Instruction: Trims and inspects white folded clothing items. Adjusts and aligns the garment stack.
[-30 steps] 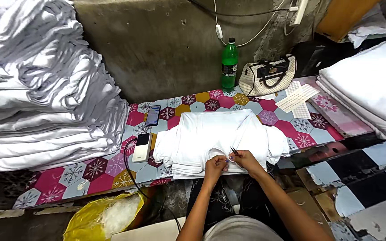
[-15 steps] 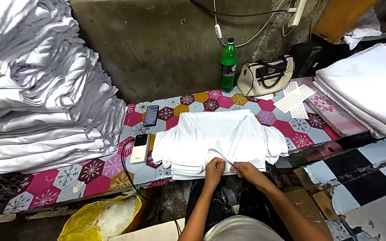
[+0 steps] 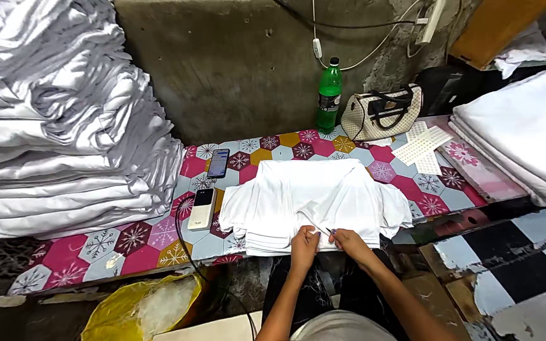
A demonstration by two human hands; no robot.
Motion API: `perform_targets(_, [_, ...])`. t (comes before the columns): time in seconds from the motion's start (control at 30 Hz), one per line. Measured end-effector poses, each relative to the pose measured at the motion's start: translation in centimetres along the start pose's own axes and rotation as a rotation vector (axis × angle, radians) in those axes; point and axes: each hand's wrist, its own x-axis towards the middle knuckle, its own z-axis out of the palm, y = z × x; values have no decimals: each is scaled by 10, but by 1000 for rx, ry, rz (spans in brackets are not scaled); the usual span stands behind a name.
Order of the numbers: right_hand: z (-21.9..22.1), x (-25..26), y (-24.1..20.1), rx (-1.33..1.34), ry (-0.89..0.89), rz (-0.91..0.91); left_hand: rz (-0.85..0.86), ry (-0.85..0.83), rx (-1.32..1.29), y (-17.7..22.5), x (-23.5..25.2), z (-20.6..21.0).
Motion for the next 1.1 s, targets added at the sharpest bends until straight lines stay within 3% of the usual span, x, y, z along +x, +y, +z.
perform_targets(0.2, [0, -1, -13, -58, -17, -35, 77, 39, 259, 1, 21, -3])
perform_targets(0.53, [14, 8, -14, -186, -96, -1, 63, 56, 69, 1, 7, -6])
perform_targets(0.8, [23, 20, -20, -212, -20, -9, 87, 49, 39, -5, 4, -1])
perform_targets(0.87, [20, 16, -16, -214, -17, -10, 69, -5, 186, -7, 3, -8])
perform_targets(1.0, [11, 0, -7, -256, 28, -83, -126, -350, 736, 25, -9, -32])
perform_targets(1.1, [18, -5, -4, -402, 225, -205, -78, -226, 717, 40, -7, -31])
